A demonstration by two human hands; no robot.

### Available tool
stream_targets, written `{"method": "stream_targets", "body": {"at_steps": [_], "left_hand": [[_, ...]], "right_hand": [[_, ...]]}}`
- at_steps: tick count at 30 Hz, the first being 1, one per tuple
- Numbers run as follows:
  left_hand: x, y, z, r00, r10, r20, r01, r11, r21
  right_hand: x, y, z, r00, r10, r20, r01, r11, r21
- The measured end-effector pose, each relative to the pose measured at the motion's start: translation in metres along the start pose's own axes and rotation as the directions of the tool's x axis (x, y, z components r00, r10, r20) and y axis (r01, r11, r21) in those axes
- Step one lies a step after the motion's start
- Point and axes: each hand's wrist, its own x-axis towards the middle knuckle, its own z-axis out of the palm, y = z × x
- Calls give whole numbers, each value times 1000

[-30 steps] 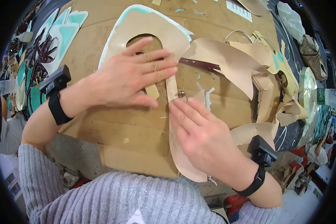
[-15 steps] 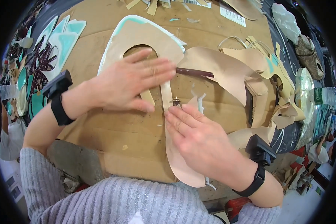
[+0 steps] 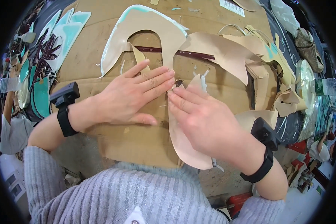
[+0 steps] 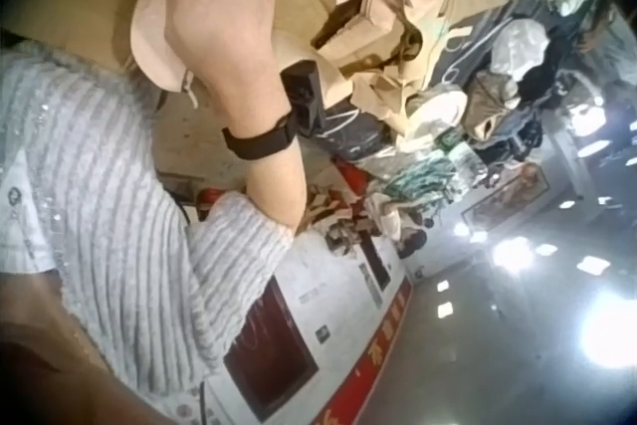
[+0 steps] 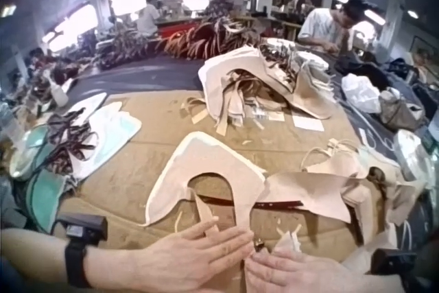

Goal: Manually aligning and assembling leather shoe upper components by hand at a workbench.

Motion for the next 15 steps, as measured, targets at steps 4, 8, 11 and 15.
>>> {"method": "stream_targets", "body": {"at_steps": [4, 8, 11, 15], "left_hand": [[-6, 10, -6, 999, -13, 34, 12, 999, 47], [-9, 4, -10, 995, 58, 86, -58, 998, -6], [-6, 2, -12, 994, 103, 42, -105, 993, 52], [-2, 6, -8, 982, 180, 56, -178, 983, -33]], "right_hand": [[-10, -17, -22, 995, -64, 81, 48, 983, 178], [-31, -12, -33, 995, -81, 50, 61, 946, 319], [-35, -8, -25, 999, 41, 11, -42, 991, 131], [-38, 0, -8, 997, -78, -1, 78, 996, -41]]}}
